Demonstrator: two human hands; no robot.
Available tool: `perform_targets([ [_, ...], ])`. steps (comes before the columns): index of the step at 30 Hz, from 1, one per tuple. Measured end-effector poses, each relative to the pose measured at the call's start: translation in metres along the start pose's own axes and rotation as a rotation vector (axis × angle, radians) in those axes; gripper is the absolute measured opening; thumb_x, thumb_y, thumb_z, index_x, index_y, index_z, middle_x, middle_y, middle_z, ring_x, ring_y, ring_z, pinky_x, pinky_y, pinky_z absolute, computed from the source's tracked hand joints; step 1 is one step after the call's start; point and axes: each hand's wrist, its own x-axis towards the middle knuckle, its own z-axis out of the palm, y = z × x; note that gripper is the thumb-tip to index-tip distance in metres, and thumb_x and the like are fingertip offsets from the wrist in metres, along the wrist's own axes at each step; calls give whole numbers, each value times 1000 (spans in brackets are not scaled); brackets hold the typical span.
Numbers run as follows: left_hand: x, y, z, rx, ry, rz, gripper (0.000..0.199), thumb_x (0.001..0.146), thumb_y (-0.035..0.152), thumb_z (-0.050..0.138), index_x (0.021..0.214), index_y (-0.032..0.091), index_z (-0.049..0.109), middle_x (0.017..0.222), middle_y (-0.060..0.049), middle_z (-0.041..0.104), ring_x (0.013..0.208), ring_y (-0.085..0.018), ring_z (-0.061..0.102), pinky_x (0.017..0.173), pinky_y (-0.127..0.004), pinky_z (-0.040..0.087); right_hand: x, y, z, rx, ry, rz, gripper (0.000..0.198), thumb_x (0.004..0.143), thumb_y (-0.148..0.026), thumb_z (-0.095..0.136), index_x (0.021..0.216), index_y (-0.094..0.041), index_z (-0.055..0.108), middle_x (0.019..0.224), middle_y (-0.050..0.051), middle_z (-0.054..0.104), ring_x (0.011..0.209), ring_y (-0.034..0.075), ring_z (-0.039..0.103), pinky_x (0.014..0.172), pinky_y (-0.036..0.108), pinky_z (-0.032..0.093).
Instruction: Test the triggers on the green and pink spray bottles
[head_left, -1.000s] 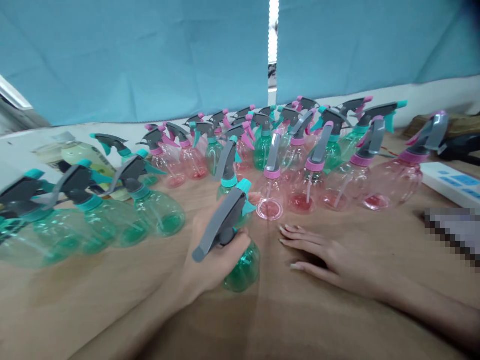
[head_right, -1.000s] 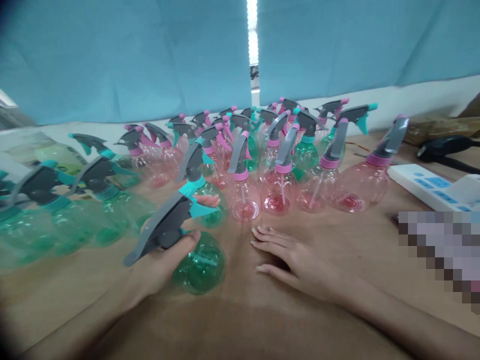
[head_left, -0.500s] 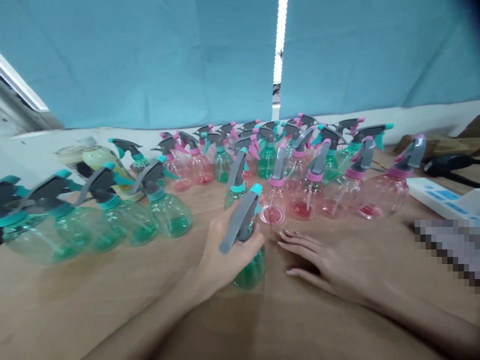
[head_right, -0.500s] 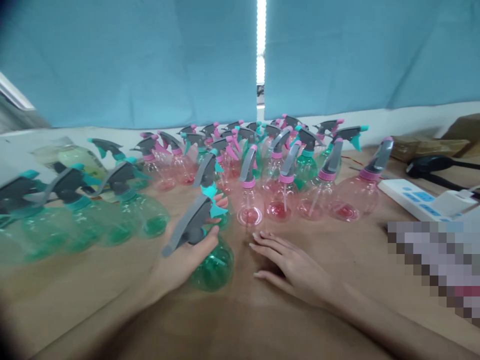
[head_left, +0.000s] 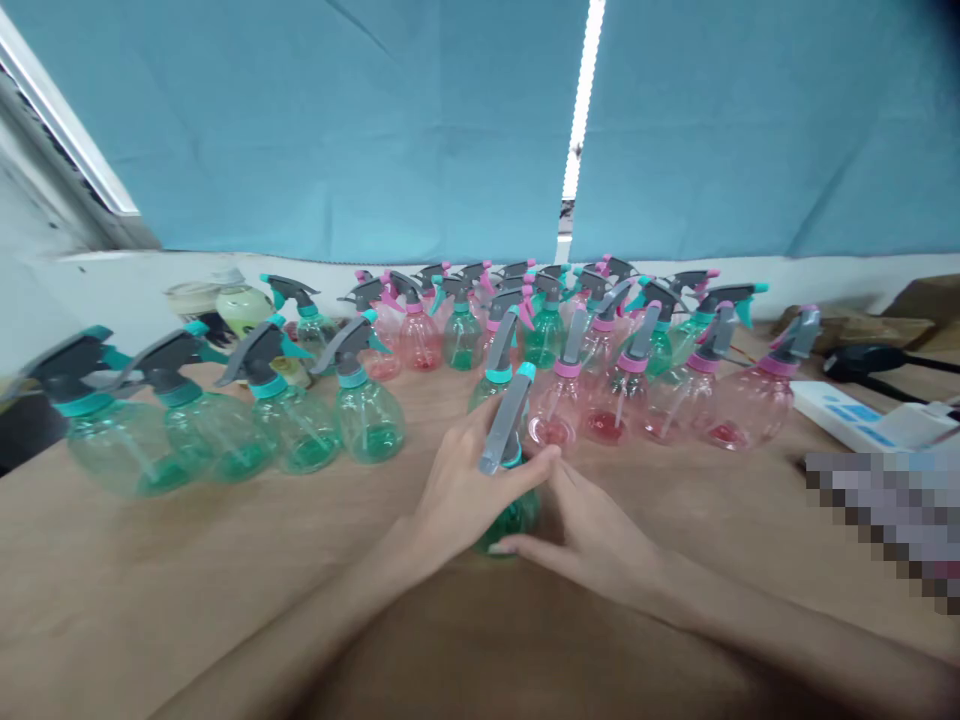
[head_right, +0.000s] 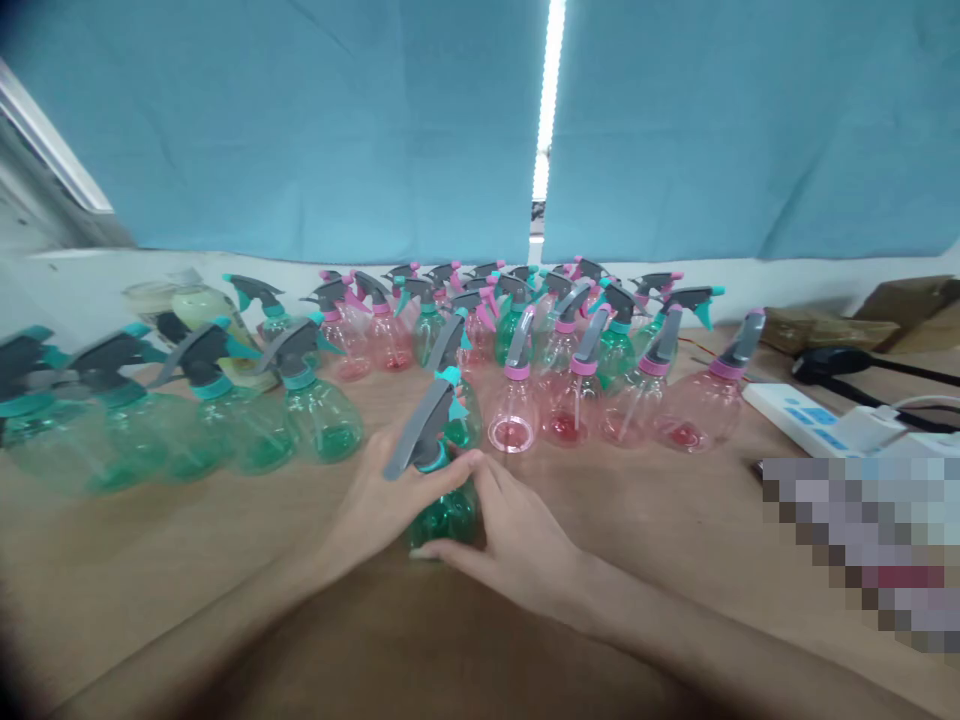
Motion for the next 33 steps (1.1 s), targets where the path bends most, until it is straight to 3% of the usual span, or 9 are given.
perform_targets([
  [3, -9, -9, -12, 87, -14, -33, 30, 82, 42, 67, 106, 25, 62, 89, -1, 74, 82, -24, 70, 73, -36, 54, 7, -8, 7, 32, 4, 1, 61, 85, -46, 63, 134, -21, 38, 133, 16, 55, 123, 33, 53, 98, 52, 48],
  [5, -19, -21, -21, 77, -21, -21, 40, 83, 43, 65, 118, 26, 58, 107, -5, 73, 97, -27, 69, 86, -41, 53, 12, -13, 11, 56, 10, -8, 66, 85, -44, 64, 138, -21, 34, 135, 16, 53, 125, 33, 52, 100, 53, 46],
  [10, -49, -62, -41, -3, -66, -81, 57, 92, 52, 47, 139, 19, 41, 142, -14, 54, 128, -30, 53, 107, -50, 41, 24, -18, 14, 82, -25, -19, 76, 84, -43, 65, 145, -23, 24, 143, 18, 47, 131, 32, 47, 103, 55, 42],
  [13, -64, -81, -47, 23, -72, -140, 52, 95, 50, 40, 136, 17, 43, 143, -16, 53, 129, -29, 52, 108, -51, 40, 30, -17, 14, 14, -27, 19, 79, 84, -48, 64, 146, -22, 24, 143, 19, 48, 131, 36, 47, 102, 58, 43],
  [18, -79, -92, -54, 115, -81, -189, 46, 97, 47, 40, 130, 18, 51, 138, -14, 57, 129, -31, 51, 110, -55, 36, 43, -20, 13, -140, -54, 23, 68, 84, -49, 64, 140, -20, 38, 133, 18, 56, 123, 36, 54, 95, 54, 48],
  [24, -88, -107, -55, 496, -124, -18, 47, 97, 44, 39, 132, 16, 51, 138, -13, 57, 128, -27, 53, 108, -46, 43, 68, -31, 16, -361, -1, 54, 67, 80, -46, 72, 131, -11, 47, 121, 19, 62, 115, 37, 58, 89, 50, 51],
  [29, -90, -118, -48, 587, -144, -6, 51, 95, 43, 43, 131, 9, 54, 141, -18, 54, 131, -32, 50, 109, -51, 41, 89, -49, 22, -511, -50, 206, 72, 82, -48, 70, 136, -9, 42, 121, 22, 63, 96, 38, 68, 71, 45, 55],
  [33, -90, -116, -47, 647, -188, 15, 53, 95, 45, 43, 131, 8, 55, 142, -20, 52, 134, -34, 46, 110, -54, 39, 105, -54, 27, -524, -37, 230, 67, 83, -45, 70, 134, -10, 42, 124, 24, 61, 91, 37, 70, 67, 43, 54],
])
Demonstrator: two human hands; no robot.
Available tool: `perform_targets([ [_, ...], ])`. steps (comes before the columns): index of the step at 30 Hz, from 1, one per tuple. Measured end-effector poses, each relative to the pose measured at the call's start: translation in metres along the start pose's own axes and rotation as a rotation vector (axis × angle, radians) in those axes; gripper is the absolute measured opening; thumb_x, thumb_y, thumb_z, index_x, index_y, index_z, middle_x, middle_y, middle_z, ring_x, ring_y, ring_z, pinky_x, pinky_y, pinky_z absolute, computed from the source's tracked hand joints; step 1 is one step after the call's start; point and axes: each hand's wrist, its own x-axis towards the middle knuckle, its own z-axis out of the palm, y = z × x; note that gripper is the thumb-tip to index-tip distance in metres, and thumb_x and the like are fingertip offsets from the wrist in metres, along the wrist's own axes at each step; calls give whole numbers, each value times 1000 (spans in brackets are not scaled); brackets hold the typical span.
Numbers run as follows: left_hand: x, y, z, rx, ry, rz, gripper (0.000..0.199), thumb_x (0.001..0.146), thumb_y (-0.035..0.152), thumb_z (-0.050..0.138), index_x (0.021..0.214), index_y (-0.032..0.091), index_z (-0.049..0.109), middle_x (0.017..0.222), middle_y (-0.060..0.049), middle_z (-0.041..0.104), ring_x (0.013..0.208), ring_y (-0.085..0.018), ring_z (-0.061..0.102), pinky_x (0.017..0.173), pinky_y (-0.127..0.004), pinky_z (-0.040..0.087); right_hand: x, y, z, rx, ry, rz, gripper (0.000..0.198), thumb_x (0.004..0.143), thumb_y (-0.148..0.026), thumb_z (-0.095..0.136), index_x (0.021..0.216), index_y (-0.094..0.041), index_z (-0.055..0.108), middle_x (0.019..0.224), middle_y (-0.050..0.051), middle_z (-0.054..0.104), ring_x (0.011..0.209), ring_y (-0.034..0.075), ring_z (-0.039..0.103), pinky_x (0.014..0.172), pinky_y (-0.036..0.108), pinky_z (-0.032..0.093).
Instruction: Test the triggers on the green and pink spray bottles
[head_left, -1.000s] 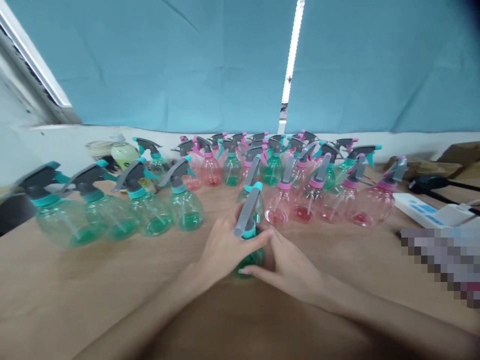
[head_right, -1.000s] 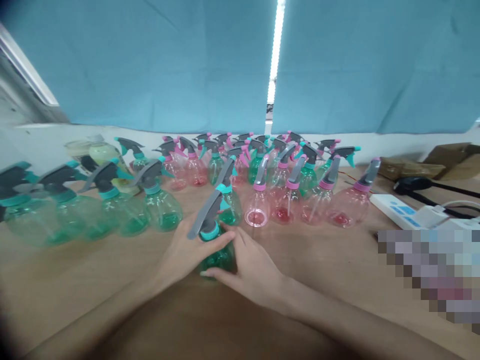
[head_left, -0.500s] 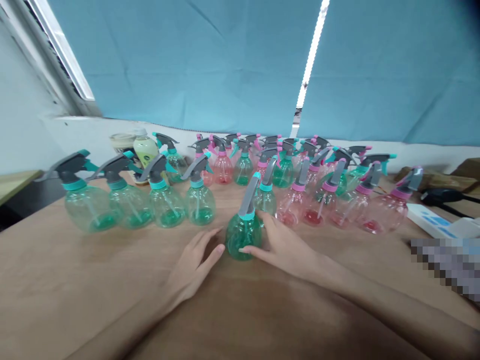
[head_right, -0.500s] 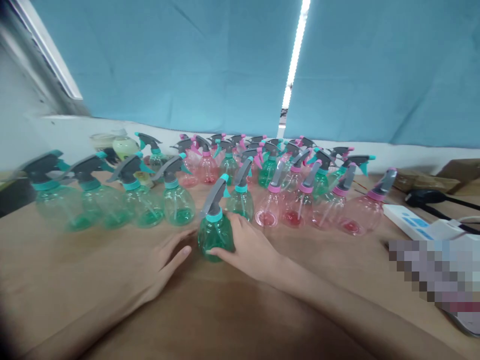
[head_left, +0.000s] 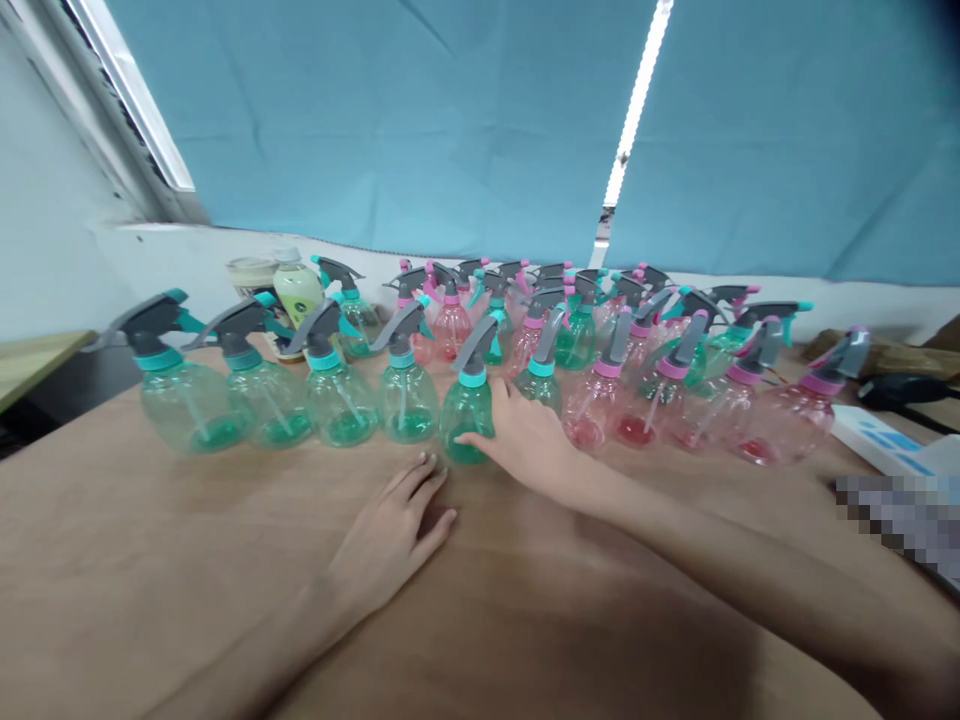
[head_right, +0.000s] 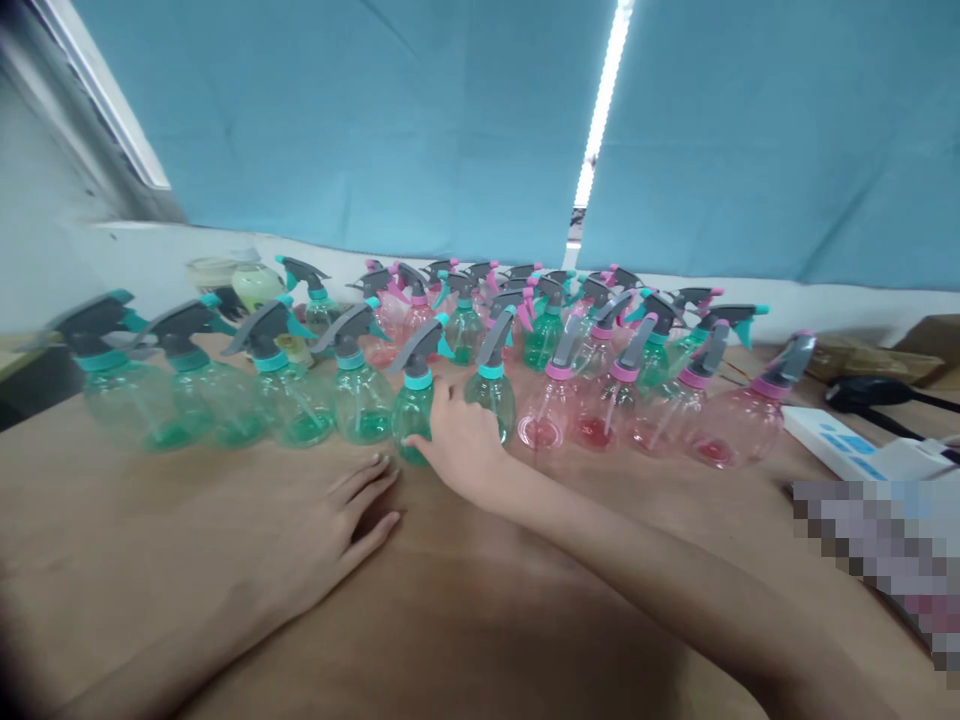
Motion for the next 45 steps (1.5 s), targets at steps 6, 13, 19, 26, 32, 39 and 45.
perform_targets([
  [6, -3, 6, -5, 63, -75, 45, 64, 94, 54, 41, 139, 8, 49, 149, -22, 42, 139, -37, 37, 110, -57, 36, 20, 0, 9, -6, 6, 22, 59, 86, -41, 67, 129, -8, 44, 121, 25, 63, 95, 35, 69, 72, 41, 53],
  [13, -4, 9, -3, 126, -163, 85, 82, 90, 68, 36, 146, 9, 38, 154, -25, 29, 144, -39, 24, 113, -60, 28, 12, -1, 5, 1, -4, 5, 82, 86, -41, 67, 149, -10, 25, 140, 28, 48, 100, 37, 68, 77, 46, 54],
  [19, -5, 13, -4, 82, -211, 105, 87, 88, 71, 34, 150, 10, 29, 157, -25, 20, 146, -38, 16, 114, -62, 24, -21, 16, -22, 39, 116, -85, 70, 89, -42, 62, 146, -13, 34, 129, 17, 61, 94, 34, 68, 69, 45, 55],
  [26, 0, 25, -8, 41, -273, 136, 87, 88, 71, 36, 151, 13, 26, 159, -22, 18, 147, -36, 14, 115, -60, 23, -41, 60, -29, 145, 220, -69, 27, 89, -41, 61, 103, -19, 66, 86, 5, 74, 69, 23, 69, 66, 37, 51],
  [32, 1, 26, -11, 28, -298, 126, 88, 87, 70, 38, 151, 11, 25, 158, -22, 17, 147, -37, 14, 115, -60, 23, -44, 84, -16, 243, 369, -51, 41, 89, -48, 55, 118, -18, 60, 108, 12, 70, 71, 24, 67, 70, 41, 53],
  [39, 2, 34, -3, -53, -273, 152, 89, 85, 70, 44, 151, 13, 26, 159, -21, 13, 147, -38, 12, 115, -61, 22, -25, 81, -4, 295, 284, 45, 70, 84, -46, 62, 142, -12, 42, 122, 18, 65, 103, 35, 65, 87, 50, 49],
  [45, 5, 53, -2, -68, -322, 192, 90, 84, 70, 47, 152, 16, 24, 160, -19, 8, 148, -35, 5, 117, -59, 18, -9, 81, 10, 366, 238, 82, 84, 84, -53, 60, 150, -12, 29, 141, 20, 52, 127, 37, 50, 97, 53, 44],
])
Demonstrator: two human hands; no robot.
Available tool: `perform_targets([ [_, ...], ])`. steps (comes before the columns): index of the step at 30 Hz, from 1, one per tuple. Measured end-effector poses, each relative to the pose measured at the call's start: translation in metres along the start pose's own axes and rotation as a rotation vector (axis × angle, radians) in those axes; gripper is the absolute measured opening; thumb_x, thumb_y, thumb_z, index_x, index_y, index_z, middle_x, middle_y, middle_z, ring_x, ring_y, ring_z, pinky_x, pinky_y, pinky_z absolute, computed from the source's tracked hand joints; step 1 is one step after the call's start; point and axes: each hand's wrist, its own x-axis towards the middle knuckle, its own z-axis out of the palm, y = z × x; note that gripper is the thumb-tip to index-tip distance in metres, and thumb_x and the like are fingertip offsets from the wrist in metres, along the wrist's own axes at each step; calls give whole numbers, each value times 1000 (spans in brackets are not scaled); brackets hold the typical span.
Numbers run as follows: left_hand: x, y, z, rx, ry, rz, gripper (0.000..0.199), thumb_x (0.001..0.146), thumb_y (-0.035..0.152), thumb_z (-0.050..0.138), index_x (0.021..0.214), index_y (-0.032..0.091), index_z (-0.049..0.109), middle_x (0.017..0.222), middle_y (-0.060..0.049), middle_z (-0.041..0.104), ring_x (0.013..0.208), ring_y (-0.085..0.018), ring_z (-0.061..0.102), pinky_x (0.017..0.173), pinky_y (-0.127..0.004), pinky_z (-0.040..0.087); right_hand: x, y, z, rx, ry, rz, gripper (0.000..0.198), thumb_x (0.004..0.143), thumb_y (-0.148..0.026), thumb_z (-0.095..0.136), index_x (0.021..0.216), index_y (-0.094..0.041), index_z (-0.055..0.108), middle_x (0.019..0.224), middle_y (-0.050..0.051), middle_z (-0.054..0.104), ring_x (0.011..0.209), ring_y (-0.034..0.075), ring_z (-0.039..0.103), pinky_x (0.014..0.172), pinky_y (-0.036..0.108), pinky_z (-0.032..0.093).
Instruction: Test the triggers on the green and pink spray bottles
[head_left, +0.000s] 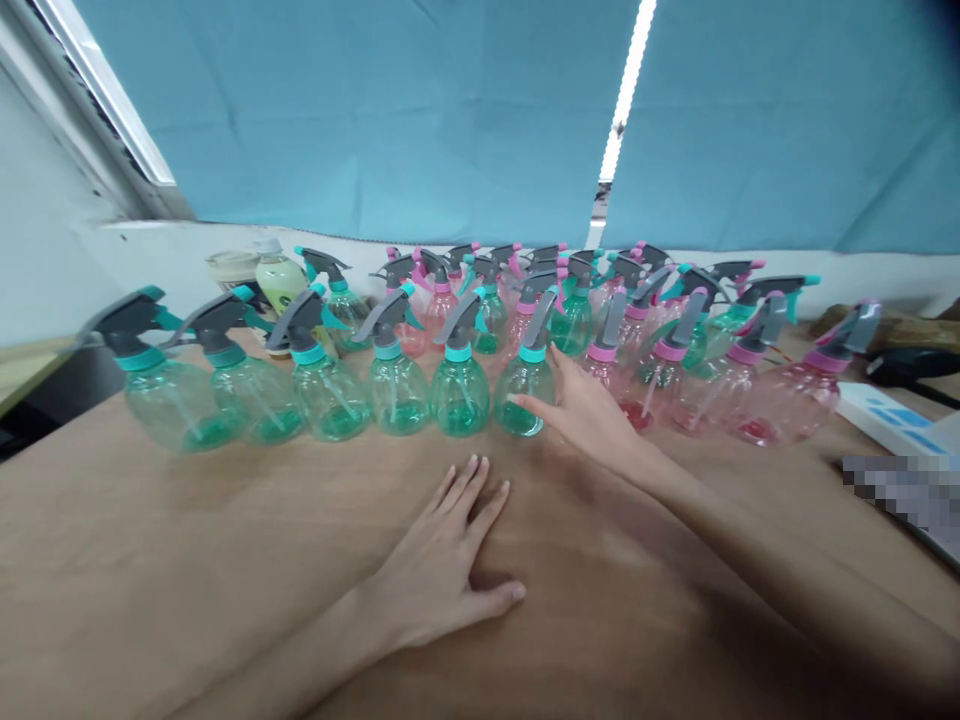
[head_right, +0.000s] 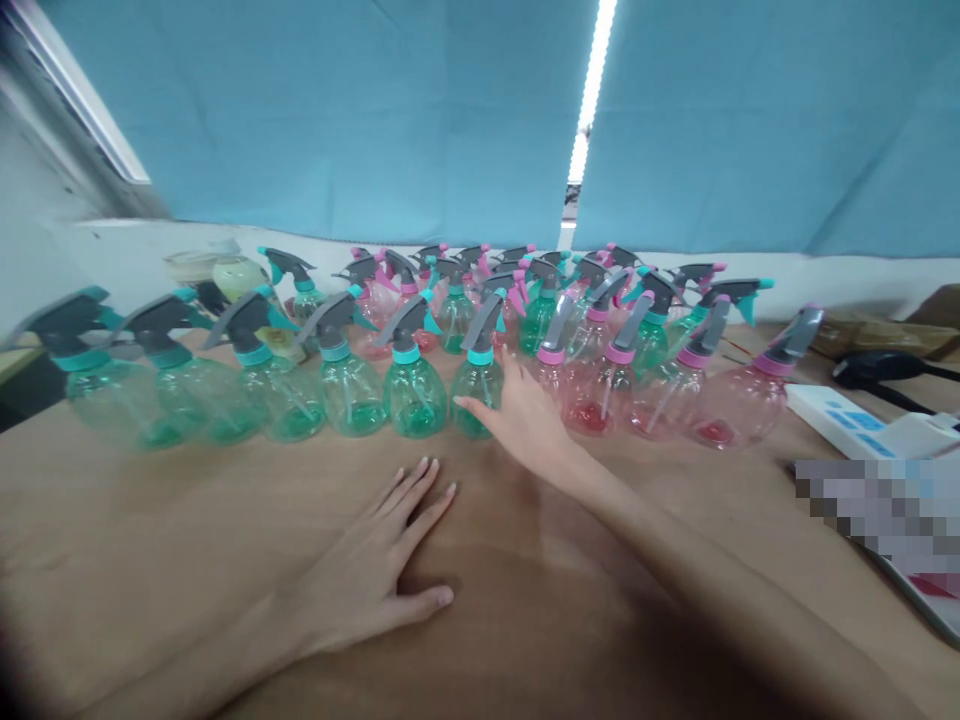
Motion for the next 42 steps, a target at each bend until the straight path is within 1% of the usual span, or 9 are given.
perform_targets([
  [5, 2, 13, 0, -53, -48, 19, 92, 83, 69, 50, 152, 15, 23, 160, -19, 5, 147, -36, 2, 117, -60, 16, 6, 1, 9, 47, 1, 32, 84, 83, -54, 61, 149, -11, 29, 145, 21, 47, 132, 37, 45, 101, 51, 41],
  [14, 2, 38, 1, -136, -130, 74, 94, 80, 66, 57, 153, 19, 20, 159, -17, -3, 147, -36, -3, 117, -61, 12, 6, -5, 8, 40, -45, 49, 76, 86, -51, 58, 145, -9, 34, 134, 24, 55, 119, 37, 57, 91, 48, 47],
  [20, -10, 51, 0, -391, -176, 7, 83, 81, 60, 60, 150, 24, 31, 161, -10, 9, 147, -37, 8, 114, -64, 18, -10, -7, -2, 8, -77, 39, 74, 85, -55, 58, 141, -10, 39, 124, 23, 61, 113, 40, 59, 86, 51, 49],
  [25, -18, 52, 9, -743, 133, -34, 48, 88, 59, 51, 131, 39, 56, 147, -1, 50, 135, -32, 46, 110, -62, 35, -32, -2, -12, -43, -92, -12, 75, 86, -58, 54, 142, -11, 37, 126, 23, 60, 113, 39, 60, 84, 50, 50],
  [29, -9, 49, -5, -935, 308, -98, 30, 91, 49, 53, 113, 32, 66, 126, -4, 67, 115, -28, 63, 98, -52, 51, -48, 1, -24, -87, -143, -35, 79, 85, -62, 53, 143, -11, 35, 127, 21, 60, 110, 40, 61, 81, 49, 52],
  [35, 18, 41, -40, -864, 522, -203, 30, 88, 44, 60, 111, 26, 59, 122, -6, 65, 100, -26, 67, 90, -48, 55, -66, 5, -37, -59, -157, -118, 74, 84, -63, 56, 138, -14, 40, 127, 18, 60, 105, 36, 64, 80, 48, 52],
  [37, 30, 41, -47, -793, 580, -154, 38, 85, 41, 65, 117, 26, 54, 128, -7, 59, 114, -27, 60, 97, -48, 50, -71, 5, -37, -41, -160, -135, 73, 82, -65, 57, 134, -15, 43, 125, 18, 60, 105, 36, 63, 79, 50, 53],
  [39, 43, 44, -53, -735, 567, -101, 50, 82, 39, 69, 125, 26, 48, 134, -9, 54, 125, -29, 52, 105, -50, 44, -77, 5, -37, -24, -166, -160, 73, 81, -68, 56, 131, -15, 46, 121, 17, 62, 102, 36, 64, 76, 51, 54],
  [42, 61, 54, -60, -752, 523, -39, 62, 80, 37, 72, 133, 26, 41, 136, -10, 53, 118, -29, 58, 97, -48, 50, -85, 3, -35, -14, -172, -223, 76, 78, -73, 54, 128, -16, 50, 111, 15, 64, 96, 33, 66, 71, 48, 56],
])
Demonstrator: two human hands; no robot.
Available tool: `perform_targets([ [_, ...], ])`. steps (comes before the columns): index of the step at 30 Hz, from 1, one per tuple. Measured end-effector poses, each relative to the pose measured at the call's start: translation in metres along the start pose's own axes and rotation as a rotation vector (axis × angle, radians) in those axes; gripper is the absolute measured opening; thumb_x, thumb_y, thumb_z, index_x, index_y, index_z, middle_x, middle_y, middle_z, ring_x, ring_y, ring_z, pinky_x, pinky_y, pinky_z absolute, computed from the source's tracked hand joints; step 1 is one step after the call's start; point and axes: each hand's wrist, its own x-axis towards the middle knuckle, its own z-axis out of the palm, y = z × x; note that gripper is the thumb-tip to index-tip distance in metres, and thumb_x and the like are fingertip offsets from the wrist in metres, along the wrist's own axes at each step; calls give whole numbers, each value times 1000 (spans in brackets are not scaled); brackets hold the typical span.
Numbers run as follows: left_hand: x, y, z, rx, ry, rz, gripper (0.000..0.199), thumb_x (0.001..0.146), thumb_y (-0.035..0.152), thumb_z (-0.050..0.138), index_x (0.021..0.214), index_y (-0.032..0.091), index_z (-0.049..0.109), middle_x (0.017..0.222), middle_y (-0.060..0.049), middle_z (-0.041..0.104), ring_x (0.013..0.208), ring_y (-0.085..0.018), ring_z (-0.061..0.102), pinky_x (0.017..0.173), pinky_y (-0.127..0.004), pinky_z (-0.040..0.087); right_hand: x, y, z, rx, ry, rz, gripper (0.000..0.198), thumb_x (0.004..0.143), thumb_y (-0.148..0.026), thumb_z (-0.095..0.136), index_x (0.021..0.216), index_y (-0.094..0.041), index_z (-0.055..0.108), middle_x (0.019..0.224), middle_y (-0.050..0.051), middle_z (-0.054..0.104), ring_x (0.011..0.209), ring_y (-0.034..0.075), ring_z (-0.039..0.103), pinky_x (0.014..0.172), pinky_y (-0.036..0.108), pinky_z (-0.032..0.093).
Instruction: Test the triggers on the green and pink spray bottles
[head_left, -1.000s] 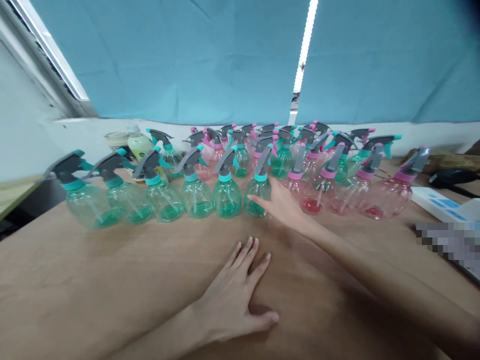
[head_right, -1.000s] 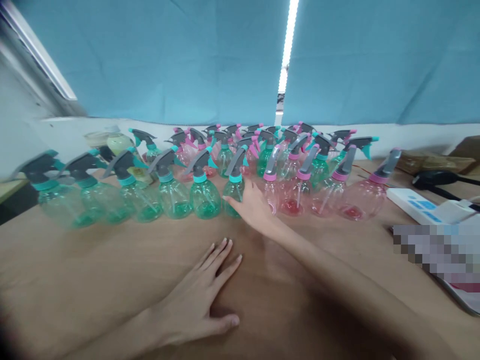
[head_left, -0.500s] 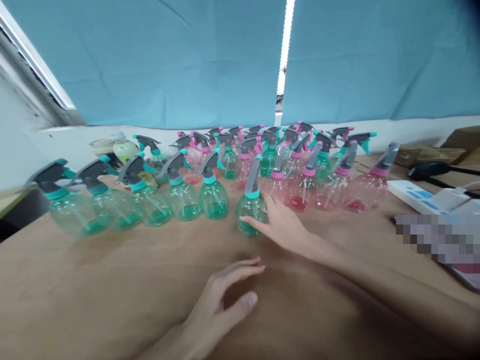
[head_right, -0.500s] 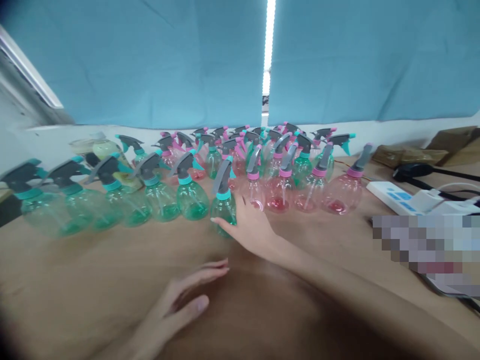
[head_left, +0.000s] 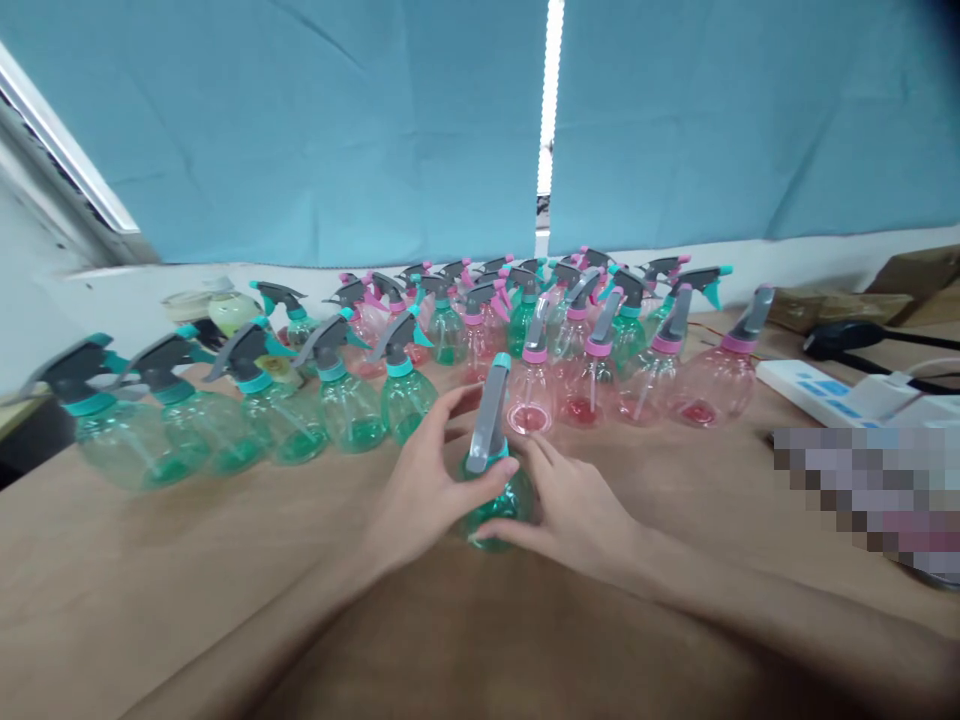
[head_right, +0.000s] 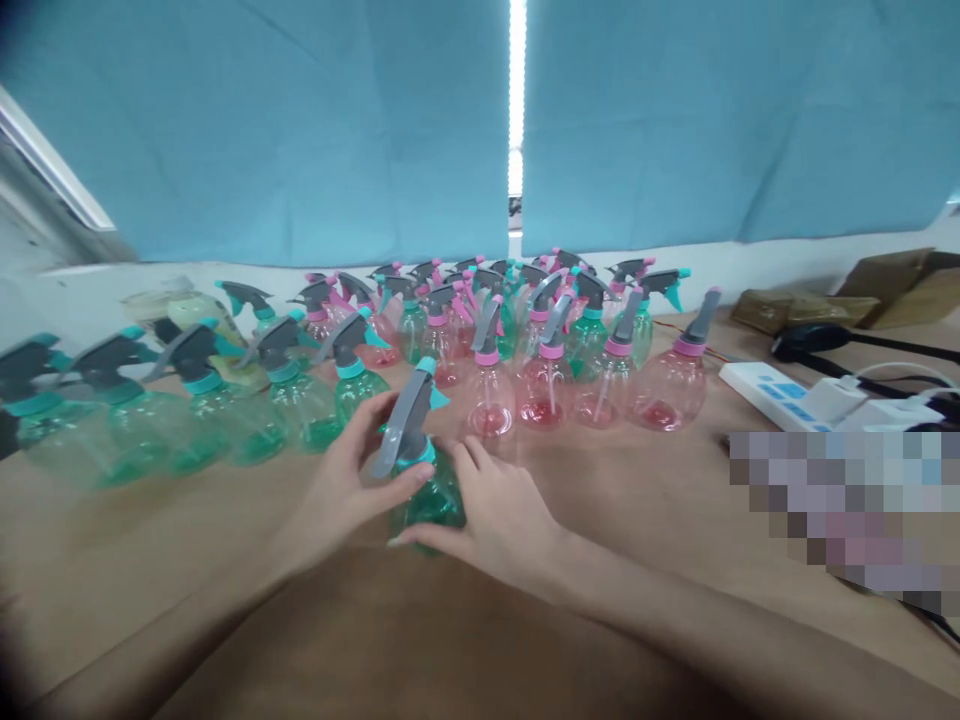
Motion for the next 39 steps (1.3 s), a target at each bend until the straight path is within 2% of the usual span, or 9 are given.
perform_targets([
  [2, 7, 7, 7, -38, -22, 33, 59, 80, 37, 71, 131, 25, 43, 128, -9, 58, 107, -27, 63, 88, -42, 55, -4, -1, 3, -18, 15, -47, 77, 77, -76, 53, 124, -16, 53, 105, 14, 66, 93, 32, 66, 68, 47, 56],
  [5, 12, 13, 13, -33, -2, 78, 42, 85, 37, 66, 120, 22, 51, 109, -6, 64, 96, -23, 64, 80, -37, 54, -9, -1, 9, -74, 58, -118, 81, 76, -79, 51, 120, -12, 56, 106, 17, 67, 96, 34, 65, 70, 46, 57],
  [11, 13, 9, 18, 54, 80, 139, 15, 87, 30, 56, 99, 21, 53, 85, -1, 55, 82, -19, 57, 78, -35, 49, -10, 11, 16, -69, 43, -223, 97, 72, -81, 54, 132, -5, 49, 110, 20, 68, 96, 35, 65, 80, 51, 55],
  [14, 14, 6, 19, 67, 98, 162, 8, 83, 26, 54, 90, 23, 50, 77, 1, 51, 72, -18, 53, 72, -34, 49, -10, 22, 15, 0, 1, -284, 101, 72, -77, 58, 141, -7, 40, 121, 21, 64, 110, 35, 62, 94, 54, 49],
  [18, 19, 6, 19, 85, 74, 176, 7, 81, 24, 51, 86, 24, 47, 77, 1, 51, 70, -18, 51, 71, -34, 48, -14, 43, 13, 38, -81, -348, 103, 75, -71, 61, 149, -8, 28, 141, 23, 51, 131, 35, 47, 107, 55, 38],
  [23, 27, 10, 15, 126, 26, 143, 6, 81, 24, 50, 87, 23, 49, 74, 1, 52, 65, -17, 51, 68, -34, 48, -22, 70, 10, 57, -255, -209, 91, 83, -64, 59, 151, -13, 28, 150, 19, 40, 138, 32, 38, 110, 51, 37],
  [27, 30, 6, 13, 139, 29, 204, 7, 80, 21, 48, 87, 22, 51, 73, 2, 53, 62, -16, 51, 63, -31, 48, -21, 80, 8, 73, -356, -142, 85, 85, -66, 54, 150, -16, 32, 154, 14, 34, 141, 30, 32, 114, 50, 30],
  [32, 31, 3, 12, 188, 28, 289, 3, 79, 22, 47, 79, 24, 48, 73, 1, 57, 58, -16, 52, 56, -31, 46, -19, 82, 7, 78, -392, -121, 84, 85, -67, 53, 149, -16, 34, 154, 11, 33, 143, 28, 29, 117, 48, 26],
  [39, 33, 7, 11, 141, 14, 247, 9, 73, 19, 48, 71, 25, 41, 67, 3, 47, 55, -16, 46, 53, -31, 40, -18, 86, 4, 117, -436, -109, 82, 85, -65, 55, 149, -17, 34, 155, 9, 31, 144, 28, 27, 117, 47, 24],
])
